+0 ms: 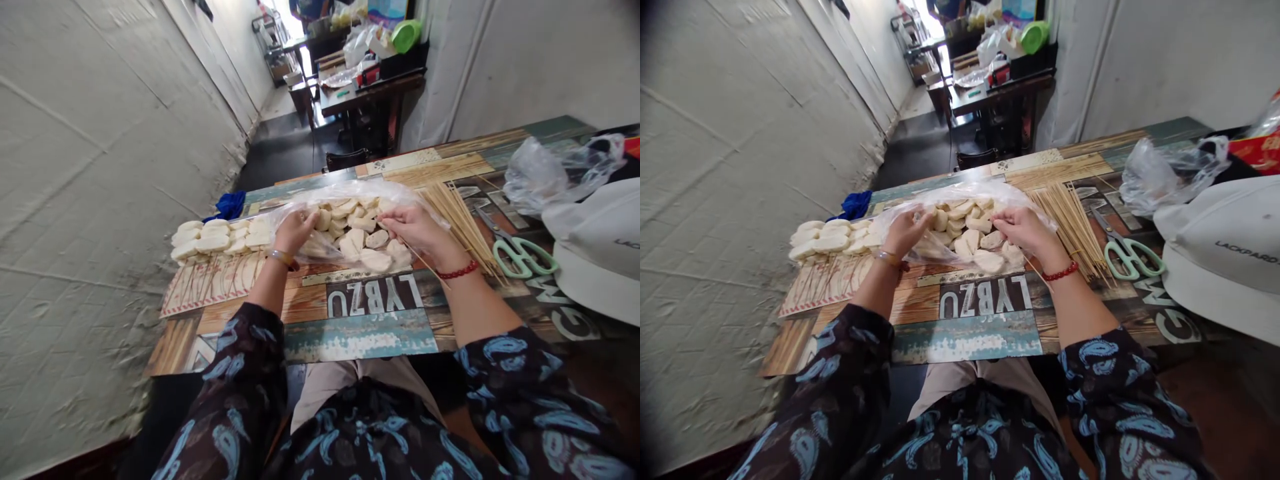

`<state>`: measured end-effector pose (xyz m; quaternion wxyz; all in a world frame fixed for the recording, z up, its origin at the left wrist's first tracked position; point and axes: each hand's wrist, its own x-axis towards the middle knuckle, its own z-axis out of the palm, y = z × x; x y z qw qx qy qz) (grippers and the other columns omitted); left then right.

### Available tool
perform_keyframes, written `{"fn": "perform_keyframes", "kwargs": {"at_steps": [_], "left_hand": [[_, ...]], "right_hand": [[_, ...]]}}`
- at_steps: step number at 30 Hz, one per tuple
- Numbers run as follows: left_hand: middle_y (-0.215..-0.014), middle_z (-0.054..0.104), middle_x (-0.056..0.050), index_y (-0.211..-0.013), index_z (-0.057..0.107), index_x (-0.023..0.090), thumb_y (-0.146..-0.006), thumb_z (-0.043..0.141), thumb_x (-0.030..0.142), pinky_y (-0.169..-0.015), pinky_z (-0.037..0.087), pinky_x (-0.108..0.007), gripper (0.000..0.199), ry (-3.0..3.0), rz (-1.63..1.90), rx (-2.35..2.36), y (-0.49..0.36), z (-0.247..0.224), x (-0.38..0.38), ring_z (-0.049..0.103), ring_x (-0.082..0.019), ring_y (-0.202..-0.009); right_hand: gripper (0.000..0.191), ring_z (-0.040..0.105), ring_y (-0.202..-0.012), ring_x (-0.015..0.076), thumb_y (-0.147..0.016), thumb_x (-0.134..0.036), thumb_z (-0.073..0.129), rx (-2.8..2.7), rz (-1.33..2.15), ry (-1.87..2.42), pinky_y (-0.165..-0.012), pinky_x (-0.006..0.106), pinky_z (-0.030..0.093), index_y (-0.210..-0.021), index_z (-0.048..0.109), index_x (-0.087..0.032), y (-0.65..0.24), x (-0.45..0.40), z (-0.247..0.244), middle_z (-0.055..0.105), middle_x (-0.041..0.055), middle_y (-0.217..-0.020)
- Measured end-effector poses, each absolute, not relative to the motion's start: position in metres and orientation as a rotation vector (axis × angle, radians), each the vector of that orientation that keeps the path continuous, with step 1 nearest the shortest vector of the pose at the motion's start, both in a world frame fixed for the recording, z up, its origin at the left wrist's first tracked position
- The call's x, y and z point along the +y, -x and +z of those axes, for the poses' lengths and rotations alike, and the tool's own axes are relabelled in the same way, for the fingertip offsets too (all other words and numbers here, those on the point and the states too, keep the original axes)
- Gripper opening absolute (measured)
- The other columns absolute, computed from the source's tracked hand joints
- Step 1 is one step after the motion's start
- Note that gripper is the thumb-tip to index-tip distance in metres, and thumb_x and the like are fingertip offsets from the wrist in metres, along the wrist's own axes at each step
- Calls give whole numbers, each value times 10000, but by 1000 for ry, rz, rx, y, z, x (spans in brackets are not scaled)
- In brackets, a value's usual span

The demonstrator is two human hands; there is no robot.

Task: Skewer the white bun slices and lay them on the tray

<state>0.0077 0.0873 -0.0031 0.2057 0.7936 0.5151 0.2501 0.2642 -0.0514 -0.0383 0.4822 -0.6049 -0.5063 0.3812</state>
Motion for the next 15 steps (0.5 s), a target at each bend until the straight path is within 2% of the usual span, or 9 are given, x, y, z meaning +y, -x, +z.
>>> {"fn": "perform_keyframes", "kwargs": {"at_steps": [2,5,10,13,15], "left_hand": [[-921,731,-122,-927,720,146,-812,676,405,-1001,440,-393,287,-2252,658,1453,-2,-3,69,633,-327,-1096],[-1006,741,-120,-992,734,159,-744,758,390,-1066,412,-392,339,-2069,881,1329,6,-8,45,611,-327,-1176],[-1113,725,-103,-1111,701,154,-842,692,431,-975,484,-338,387,-1502,1271,1095,11,-24,8,657,-223,-1074],[-1107,721,-105,-1097,709,174,-869,679,383,-962,495,-353,311,-1702,1257,1124,4,-26,-16,663,-220,-1032],[-1162,705,-118,-1123,711,191,-866,686,322,-1014,474,-391,290,-2075,1111,1032,-7,-25,-31,639,-250,-1107]], "right_hand": [[218,458,-440,87,-834,-306,657,-1261,968,1492,-418,204,306,-932,747,-134,-259,-55,-32,607,-15,-554],[183,472,-431,88,-822,-273,643,-1282,1034,1472,-412,203,304,-896,742,-137,-250,-60,-24,621,-6,-548],[147,505,-455,99,-791,-252,629,-1332,965,1468,-434,204,333,-811,729,-145,-248,-62,-23,634,-6,-545],[137,521,-484,106,-785,-241,636,-1372,861,1540,-460,211,337,-807,732,-146,-251,-59,-28,651,0,-581],[124,546,-511,115,-791,-239,645,-1385,830,1548,-490,217,370,-816,730,-151,-253,-58,-31,666,8,-616]]}}
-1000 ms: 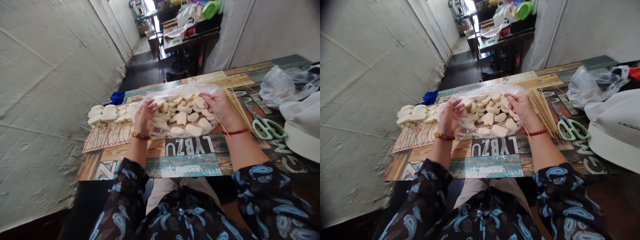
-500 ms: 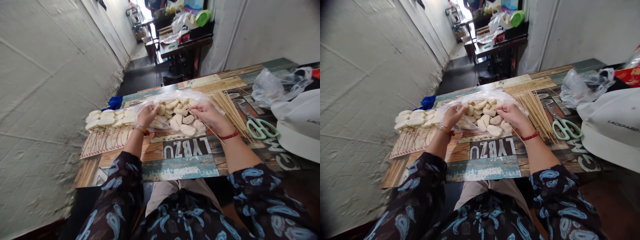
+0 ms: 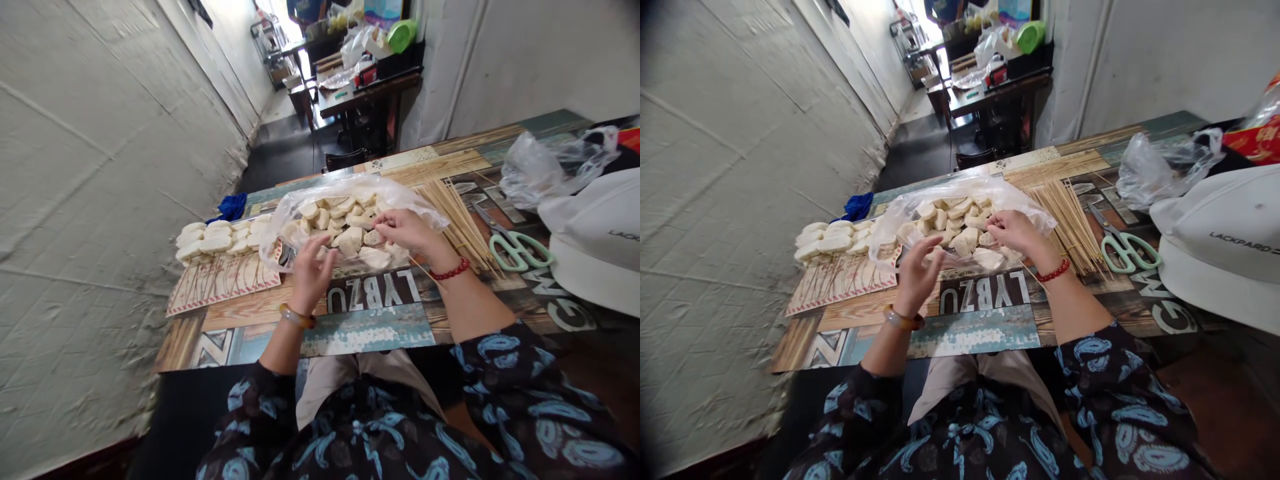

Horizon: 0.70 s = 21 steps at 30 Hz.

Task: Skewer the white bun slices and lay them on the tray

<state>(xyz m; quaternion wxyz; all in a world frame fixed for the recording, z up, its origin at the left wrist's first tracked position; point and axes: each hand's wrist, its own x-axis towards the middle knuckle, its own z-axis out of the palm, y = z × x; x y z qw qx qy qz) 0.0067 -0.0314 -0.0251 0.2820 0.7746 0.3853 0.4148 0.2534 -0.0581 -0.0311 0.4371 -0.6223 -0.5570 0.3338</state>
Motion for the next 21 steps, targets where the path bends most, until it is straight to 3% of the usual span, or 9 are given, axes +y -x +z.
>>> {"fn": "perform_keyframes", "kwargs": {"at_steps": [3,5,7,10,13,15,18,21], "left_hand": [[-1275,660,-151,-1265,649,175,-860,682,242,-1053,447,-445,412,-2502,778,827,-25,-25,-51,587,-292,-1198],[-1231,670,-169,-1303,621,145,-862,682,233,-1010,461,-476,454,-2653,579,858,-33,-28,-61,591,-317,-1153],[-1153,689,-164,-1272,638,142,-875,671,245,-958,469,-484,412,-2737,444,928,-35,-31,-70,597,-327,-1097],[-1021,697,-133,-1070,721,176,-928,575,217,-895,472,-436,207,-2760,344,861,-29,-35,-80,612,-290,-1019],[-909,671,-106,-874,744,195,-944,528,210,-849,479,-381,228,-2678,310,674,-21,-34,-86,622,-238,-917],[-888,663,-93,-851,743,195,-950,533,249,-821,493,-354,238,-2579,333,611,-19,-33,-85,626,-213,-864],[-935,670,-98,-938,739,183,-976,500,282,-822,515,-348,261,-2464,512,697,-21,-30,-75,641,-205,-872],[-1112,670,-119,-1095,714,195,-931,557,213,-938,506,-413,228,-2546,659,749,-32,-30,-58,626,-247,-1041]], "right_hand": [[100,578,-550,126,-801,-217,639,-1383,820,1511,-526,219,417,-826,714,-155,-254,-58,-35,678,18,-651],[95,574,-542,125,-805,-193,621,-1382,831,1510,-523,217,419,-826,704,-151,-254,-60,-37,670,14,-638],[102,562,-518,120,-812,-193,612,-1377,847,1531,-502,212,404,-833,702,-149,-254,-65,-40,663,8,-624],[92,562,-504,116,-811,-215,633,-1342,888,1556,-478,204,387,-826,701,-155,-255,-76,-45,661,1,-608],[68,542,-479,106,-795,-218,651,-1299,960,1555,-442,193,357,-801,689,-162,-257,-86,-49,662,-5,-598],[69,528,-468,95,-788,-212,650,-1273,990,1530,-432,186,349,-809,691,-159,-255,-88,-48,661,-8,-604],[68,538,-481,91,-774,-192,649,-1262,1049,1420,-457,185,384,-810,692,-154,-248,-83,-37,645,-14,-593],[44,528,-470,95,-758,-186,642,-1305,1134,1306,-453,195,384,-773,672,-157,-237,-75,-18,615,-25,-554]]}}
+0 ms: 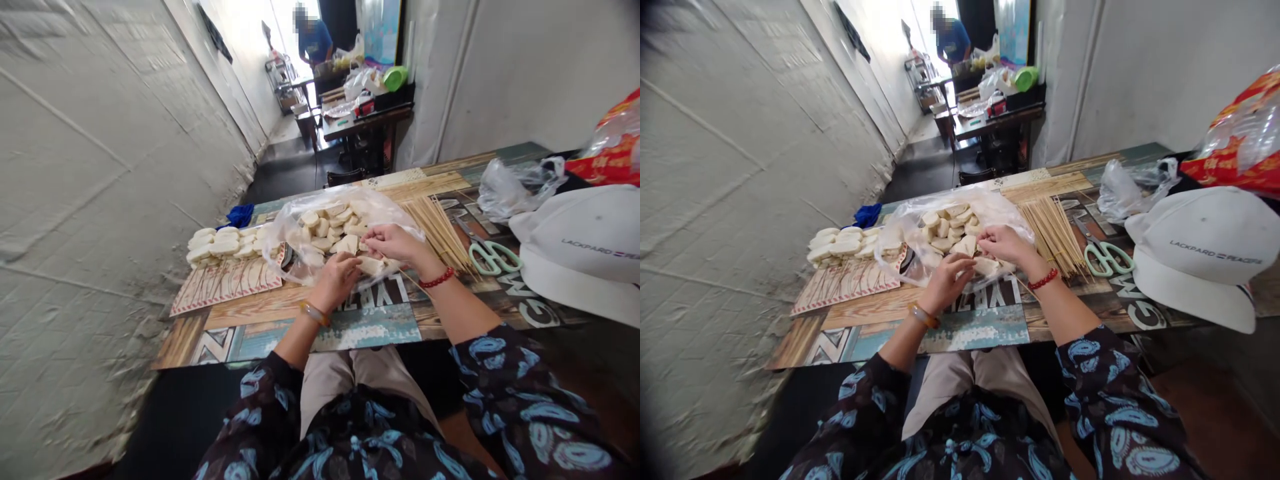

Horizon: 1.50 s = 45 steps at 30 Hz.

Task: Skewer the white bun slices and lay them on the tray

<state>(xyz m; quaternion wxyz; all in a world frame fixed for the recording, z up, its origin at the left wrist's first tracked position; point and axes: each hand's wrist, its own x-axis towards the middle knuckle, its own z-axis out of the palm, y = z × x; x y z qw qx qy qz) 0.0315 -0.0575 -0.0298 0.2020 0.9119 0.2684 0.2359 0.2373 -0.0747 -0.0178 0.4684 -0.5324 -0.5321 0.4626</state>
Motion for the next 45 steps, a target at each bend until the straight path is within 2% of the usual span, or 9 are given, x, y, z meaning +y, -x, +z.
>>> {"fn": "perform_keyframes", "kwargs": {"at_steps": [3,11,15,20,24,27,31,38,45], "left_hand": [[-1253,648,-115,-1229,666,212,-831,660,151,-1020,474,-470,402,-2734,525,688,-44,-30,-43,567,-288,-1162],[-1227,636,-137,-1295,629,176,-794,721,211,-988,479,-469,510,-2755,270,708,-53,-28,-39,567,-298,-1101],[-1095,635,-111,-1086,699,194,-731,786,237,-939,473,-443,368,-2634,326,710,-47,-33,-40,567,-282,-1042],[-886,609,-34,-825,597,183,-698,772,219,-745,456,-319,219,-2107,623,823,-37,-35,-31,549,-184,-824],[-861,621,0,-927,581,196,-683,831,334,-683,467,-265,375,-1361,880,782,-26,-25,-18,559,-138,-755],[-901,648,9,-1052,611,207,-614,891,278,-671,484,-234,524,-1063,970,730,-22,-20,-11,586,-117,-757],[-807,649,27,-910,630,176,-551,927,265,-642,505,-229,474,-862,1020,730,-22,-22,-8,608,-106,-695],[-876,715,2,-891,640,156,-558,934,220,-721,562,-234,449,-660,1127,703,-19,-25,3,681,-116,-779],[-901,733,8,-1002,636,180,-680,853,132,-709,567,-211,391,-579,1123,691,-23,-18,-2,706,-114,-781]], "right_hand": [[70,522,-467,95,-750,-223,646,-1330,1151,1243,-448,199,379,-772,666,-160,-229,-70,-6,611,-31,-558],[216,488,-441,79,-780,-347,678,-1196,1125,1161,-444,211,368,-888,690,-161,-233,-81,-15,617,-38,-609],[225,482,-435,86,-768,-369,711,-1203,1171,1146,-434,220,351,-886,702,-177,-229,-85,-5,608,-40,-599],[254,473,-438,90,-773,-414,718,-1117,1216,1141,-438,231,352,-893,711,-190,-226,-91,1,606,-32,-605],[265,464,-444,85,-778,-425,720,-1058,1222,1137,-427,220,324,-906,710,-193,-222,-95,3,591,-30,-601],[237,466,-442,81,-787,-407,708,-1060,1223,1156,-411,210,311,-898,702,-198,-213,-98,4,587,-27,-609],[195,481,-442,90,-756,-364,705,-1087,1247,1197,-362,194,296,-869,676,-207,-201,-102,4,580,-29,-613],[176,505,-447,82,-805,-364,673,-1125,1259,1261,-341,174,333,-838,657,-192,-195,-104,-2,589,-21,-643],[193,542,-462,94,-842,-368,651,-1264,1278,1294,-368,183,373,-862,678,-178,-186,-105,-13,593,-21,-623]]}}
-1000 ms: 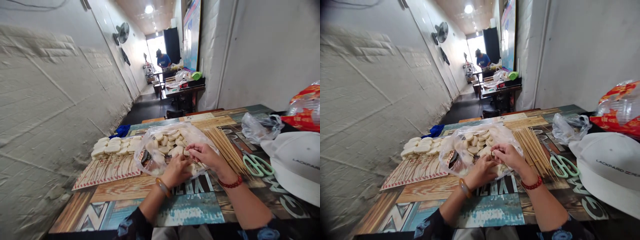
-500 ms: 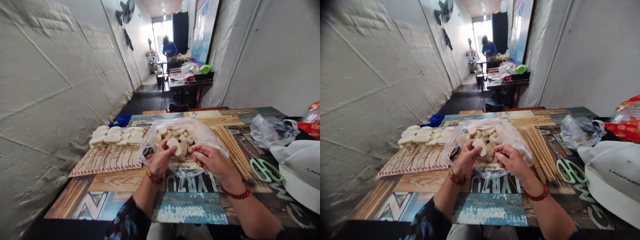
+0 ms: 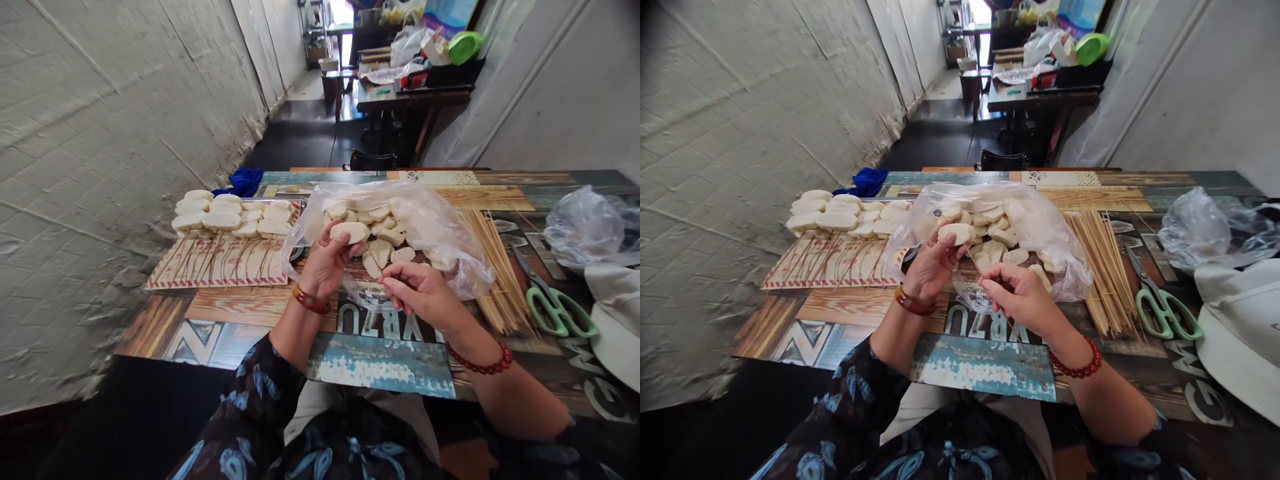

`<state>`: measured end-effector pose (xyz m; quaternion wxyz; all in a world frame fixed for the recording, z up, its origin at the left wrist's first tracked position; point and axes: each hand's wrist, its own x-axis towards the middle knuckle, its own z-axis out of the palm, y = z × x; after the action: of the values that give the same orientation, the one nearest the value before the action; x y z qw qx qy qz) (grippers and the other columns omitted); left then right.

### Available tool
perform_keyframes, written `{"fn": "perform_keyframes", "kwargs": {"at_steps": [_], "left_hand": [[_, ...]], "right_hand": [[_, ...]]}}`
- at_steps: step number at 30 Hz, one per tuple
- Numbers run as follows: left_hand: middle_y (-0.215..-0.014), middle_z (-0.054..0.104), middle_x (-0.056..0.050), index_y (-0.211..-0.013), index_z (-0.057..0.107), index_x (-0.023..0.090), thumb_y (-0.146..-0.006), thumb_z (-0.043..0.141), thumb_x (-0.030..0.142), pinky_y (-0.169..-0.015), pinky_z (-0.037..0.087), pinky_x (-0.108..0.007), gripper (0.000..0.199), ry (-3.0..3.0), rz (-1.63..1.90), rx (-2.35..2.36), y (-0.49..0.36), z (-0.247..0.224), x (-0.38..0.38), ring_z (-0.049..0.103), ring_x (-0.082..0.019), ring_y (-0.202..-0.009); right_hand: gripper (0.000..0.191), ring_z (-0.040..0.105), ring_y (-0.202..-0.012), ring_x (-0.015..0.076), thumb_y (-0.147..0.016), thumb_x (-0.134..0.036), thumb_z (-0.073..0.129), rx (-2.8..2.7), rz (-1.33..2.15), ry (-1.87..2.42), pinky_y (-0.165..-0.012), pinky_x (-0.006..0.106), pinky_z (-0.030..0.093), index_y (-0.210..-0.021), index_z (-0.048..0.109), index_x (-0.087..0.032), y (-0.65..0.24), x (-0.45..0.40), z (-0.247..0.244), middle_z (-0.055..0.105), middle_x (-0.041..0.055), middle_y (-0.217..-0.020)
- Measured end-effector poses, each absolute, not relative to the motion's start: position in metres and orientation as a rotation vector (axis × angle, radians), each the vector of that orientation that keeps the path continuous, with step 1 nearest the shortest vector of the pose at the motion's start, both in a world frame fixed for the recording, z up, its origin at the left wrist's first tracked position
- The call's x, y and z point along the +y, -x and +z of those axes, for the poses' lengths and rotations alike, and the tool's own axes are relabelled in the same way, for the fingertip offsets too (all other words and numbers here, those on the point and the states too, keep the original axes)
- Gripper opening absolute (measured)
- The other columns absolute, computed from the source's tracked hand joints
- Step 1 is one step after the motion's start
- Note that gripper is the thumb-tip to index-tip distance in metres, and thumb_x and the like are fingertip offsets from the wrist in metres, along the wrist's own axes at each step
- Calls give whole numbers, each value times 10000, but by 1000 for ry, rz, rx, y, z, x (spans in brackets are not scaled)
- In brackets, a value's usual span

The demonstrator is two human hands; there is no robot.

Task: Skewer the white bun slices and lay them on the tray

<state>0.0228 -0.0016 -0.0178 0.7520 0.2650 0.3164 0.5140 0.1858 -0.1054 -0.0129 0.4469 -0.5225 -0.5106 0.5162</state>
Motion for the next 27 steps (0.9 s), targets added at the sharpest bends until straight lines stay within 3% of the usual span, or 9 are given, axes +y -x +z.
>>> {"fn": "perform_keyframes", "kwargs": {"at_steps": [4,7,15,21,27], "left_hand": [[-951,754,-19,-956,647,161,-729,820,151,-774,585,-241,286,-564,1058,680,-23,-18,-4,731,-148,-854],[-954,763,-39,-973,660,156,-727,836,211,-801,590,-276,307,-584,1018,661,-22,-20,-5,746,-190,-883],[-1047,757,-43,-1123,658,200,-772,801,223,-705,552,-252,380,-558,1036,661,-24,-23,-4,739,-175,-838],[-989,764,-55,-957,687,154,-807,758,216,-798,582,-276,177,-514,1035,627,-26,-20,-6,747,-189,-871],[-1048,762,-74,-961,687,142,-826,736,214,-856,587,-315,161,-491,1057,640,-27,-22,-7,748,-207,-911]], "right_hand": [[214,534,-428,91,-831,-322,623,-1338,1215,1337,-383,199,379,-959,699,-168,-180,-103,-18,596,-31,-606],[217,505,-410,88,-845,-315,587,-1415,1096,1371,-408,211,388,-928,710,-157,-179,-101,-21,568,-36,-565],[243,479,-484,106,-877,-309,579,-1547,801,1419,-464,231,365,-896,753,-140,-181,-101,-24,574,-13,-560],[261,461,-473,104,-886,-297,562,-1519,809,1429,-460,232,346,-939,765,-143,-180,-102,-26,565,-17,-567],[272,413,-465,98,-875,-301,564,-1475,838,1432,-447,229,319,-944,766,-132,-181,-101,-25,505,-35,-535]]}}
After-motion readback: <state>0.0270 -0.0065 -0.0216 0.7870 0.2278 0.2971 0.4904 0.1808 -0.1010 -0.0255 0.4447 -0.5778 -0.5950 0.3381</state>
